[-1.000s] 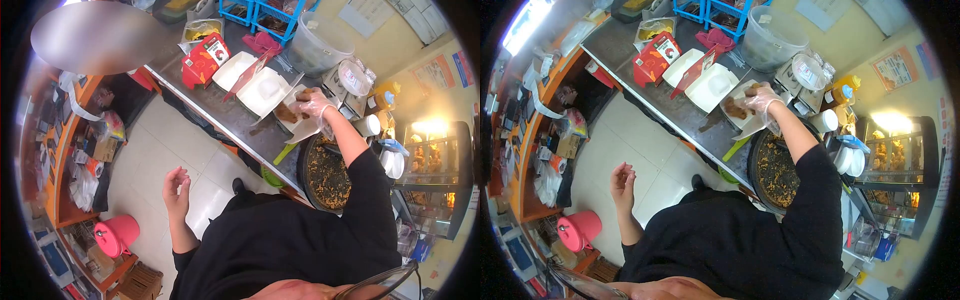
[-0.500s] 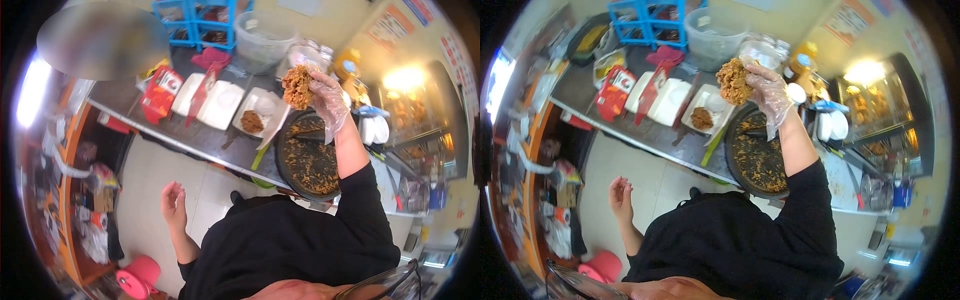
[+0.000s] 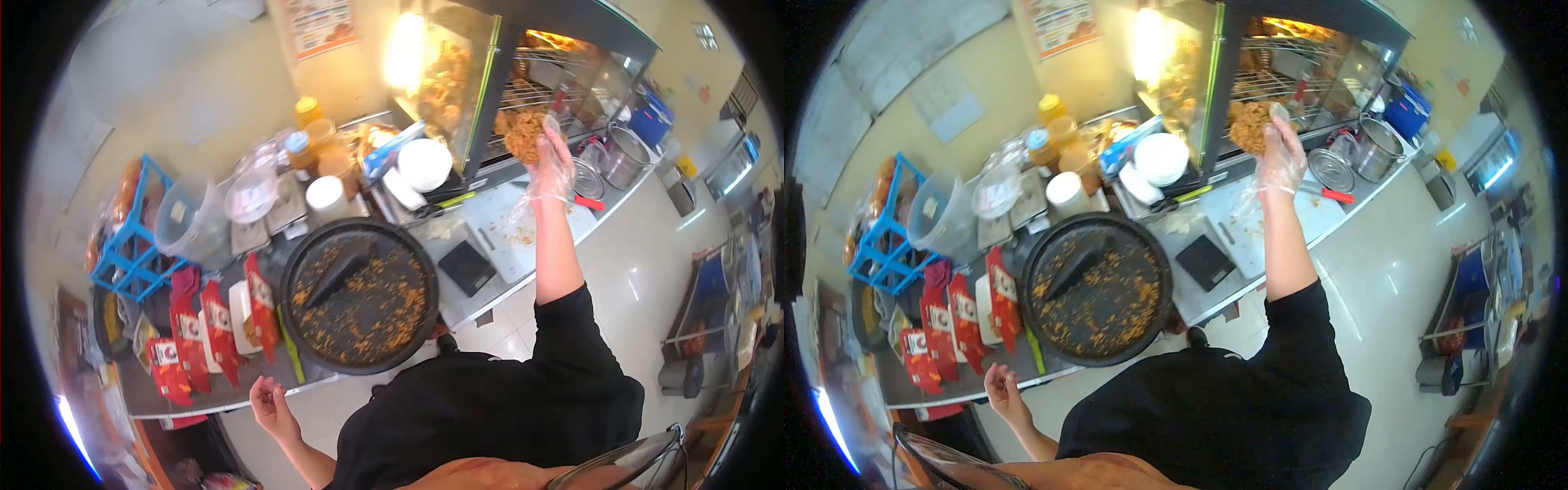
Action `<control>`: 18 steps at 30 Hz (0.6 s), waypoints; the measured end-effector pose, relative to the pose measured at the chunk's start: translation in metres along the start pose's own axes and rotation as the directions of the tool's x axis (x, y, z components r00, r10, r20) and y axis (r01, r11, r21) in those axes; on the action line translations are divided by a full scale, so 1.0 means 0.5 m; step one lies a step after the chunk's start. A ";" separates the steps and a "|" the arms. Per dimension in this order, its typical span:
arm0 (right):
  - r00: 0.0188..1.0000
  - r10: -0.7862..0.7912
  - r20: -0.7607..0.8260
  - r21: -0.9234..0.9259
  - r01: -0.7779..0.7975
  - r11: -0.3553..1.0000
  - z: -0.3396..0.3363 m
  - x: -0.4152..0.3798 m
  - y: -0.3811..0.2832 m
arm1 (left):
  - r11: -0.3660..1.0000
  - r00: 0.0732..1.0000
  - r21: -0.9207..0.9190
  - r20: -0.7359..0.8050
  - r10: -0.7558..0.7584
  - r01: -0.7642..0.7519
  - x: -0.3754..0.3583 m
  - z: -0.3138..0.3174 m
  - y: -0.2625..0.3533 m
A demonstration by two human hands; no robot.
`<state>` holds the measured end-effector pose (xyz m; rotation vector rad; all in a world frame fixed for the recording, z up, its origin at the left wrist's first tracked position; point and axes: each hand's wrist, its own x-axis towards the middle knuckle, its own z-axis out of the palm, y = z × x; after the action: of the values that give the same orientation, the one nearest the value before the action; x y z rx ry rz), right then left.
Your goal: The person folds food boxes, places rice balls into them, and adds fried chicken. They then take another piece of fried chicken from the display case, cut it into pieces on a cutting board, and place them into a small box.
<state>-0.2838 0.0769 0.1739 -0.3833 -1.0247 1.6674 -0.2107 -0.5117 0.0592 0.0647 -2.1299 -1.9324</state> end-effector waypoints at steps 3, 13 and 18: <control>0.993 -0.105 0.045 -0.117 0.110 0.987 -0.089 0.148 0.000 | 0.996 0.994 -0.004 0.069 0.086 -0.086 -0.005 0.138 0.037; -0.124 0.258 0.958 -0.217 0.271 0.938 -0.057 -0.205 0.247 | 0.992 0.995 0.117 0.085 0.044 -0.054 -0.096 0.370 0.118; 0.007 0.750 0.661 -0.742 -0.140 0.655 -0.010 -0.299 0.189 | 0.970 0.993 0.230 0.106 0.059 -0.083 -0.107 0.402 0.184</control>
<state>-0.2856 -0.0595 0.0610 0.1793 -2.6475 2.2912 -0.1906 -0.2949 0.1249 -0.0624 -2.3812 -1.6692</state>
